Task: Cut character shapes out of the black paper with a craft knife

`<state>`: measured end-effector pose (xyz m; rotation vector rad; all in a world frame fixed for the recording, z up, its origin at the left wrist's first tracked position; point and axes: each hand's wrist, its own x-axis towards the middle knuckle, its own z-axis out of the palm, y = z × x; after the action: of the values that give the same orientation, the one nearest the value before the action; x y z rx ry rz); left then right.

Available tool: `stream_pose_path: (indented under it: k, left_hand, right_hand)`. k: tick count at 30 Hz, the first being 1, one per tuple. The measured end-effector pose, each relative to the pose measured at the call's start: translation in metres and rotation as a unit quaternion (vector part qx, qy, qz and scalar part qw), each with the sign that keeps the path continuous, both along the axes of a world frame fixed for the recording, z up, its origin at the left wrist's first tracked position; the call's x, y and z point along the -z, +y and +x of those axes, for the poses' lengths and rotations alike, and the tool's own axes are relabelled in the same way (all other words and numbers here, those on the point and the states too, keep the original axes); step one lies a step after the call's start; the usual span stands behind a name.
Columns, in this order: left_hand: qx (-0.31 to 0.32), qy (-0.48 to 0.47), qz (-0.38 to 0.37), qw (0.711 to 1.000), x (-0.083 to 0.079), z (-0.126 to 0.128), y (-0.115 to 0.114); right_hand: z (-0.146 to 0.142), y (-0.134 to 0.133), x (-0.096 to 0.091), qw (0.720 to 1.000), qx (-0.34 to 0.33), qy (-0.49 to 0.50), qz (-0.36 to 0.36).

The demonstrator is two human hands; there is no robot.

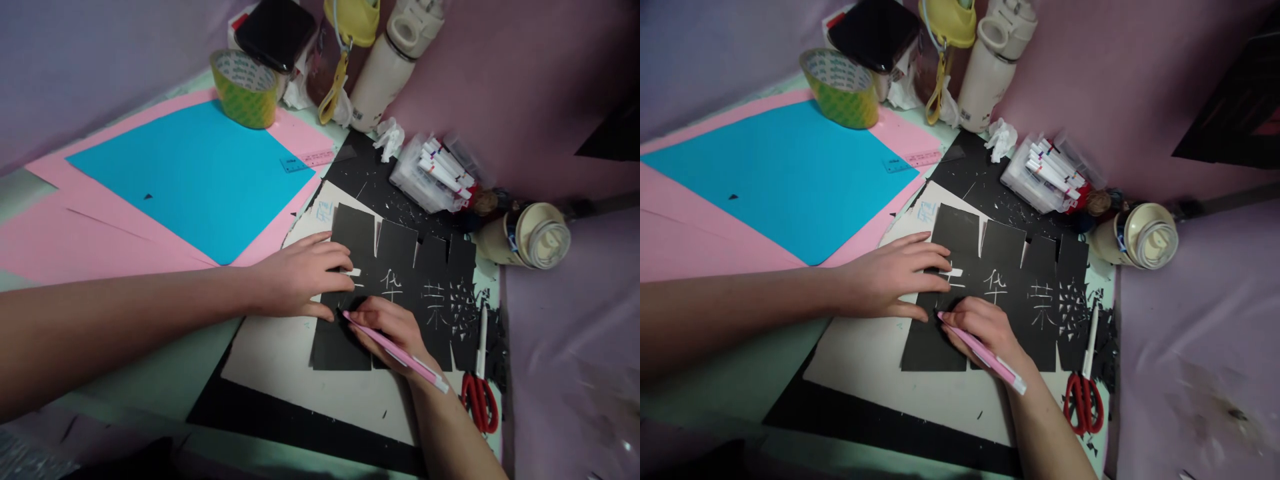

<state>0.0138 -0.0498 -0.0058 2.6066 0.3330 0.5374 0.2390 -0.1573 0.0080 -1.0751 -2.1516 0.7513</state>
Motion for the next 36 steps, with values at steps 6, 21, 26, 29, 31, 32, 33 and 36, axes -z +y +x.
stream_pose_path:
  k: [6, 21, 26, 29, 31, 32, 33, 36]
  left_hand:
    - [0.044, -0.012, 0.042, 0.998, 0.0010, 0.0024, 0.0016]
    - [0.038, 0.008, 0.056, 0.998, 0.0028, 0.0029, 0.0021]
    - [0.037, 0.011, 0.052, 0.998, 0.0038, 0.0024, 0.0027]
    - [0.037, 0.008, 0.051, 0.998, 0.0042, 0.0022, 0.0029]
    - [0.038, 0.003, 0.052, 0.998, 0.0046, 0.0022, 0.0031]
    - [0.038, 0.001, 0.053, 0.998, 0.0048, 0.0022, 0.0032]
    - [0.037, -0.002, 0.054, 0.998, 0.0050, 0.0022, 0.0033]
    - [0.036, -0.010, 0.058, 0.998, 0.0055, 0.0022, 0.0034]
  right_hand:
    - [-0.0007, 0.0006, -0.0012, 1.000, 0.009, -0.004, 0.002]
    - [0.0016, 0.0014, 0.0012, 1.000, -0.004, -0.004, 0.021]
    - [0.0022, 0.0006, 0.0028, 1.000, 0.001, -0.010, 0.021]
    - [0.0016, 0.0003, 0.0036, 1.000, 0.003, -0.009, 0.027]
    - [0.0013, 0.0005, 0.0039, 1.000, -0.003, -0.006, 0.030]
    - [0.0012, 0.0007, 0.0039, 0.999, -0.006, -0.006, 0.031]
    - [0.0011, 0.0008, 0.0039, 0.999, -0.008, -0.007, 0.032]
    - [0.0004, 0.0013, 0.0034, 0.999, -0.009, -0.006, 0.037]
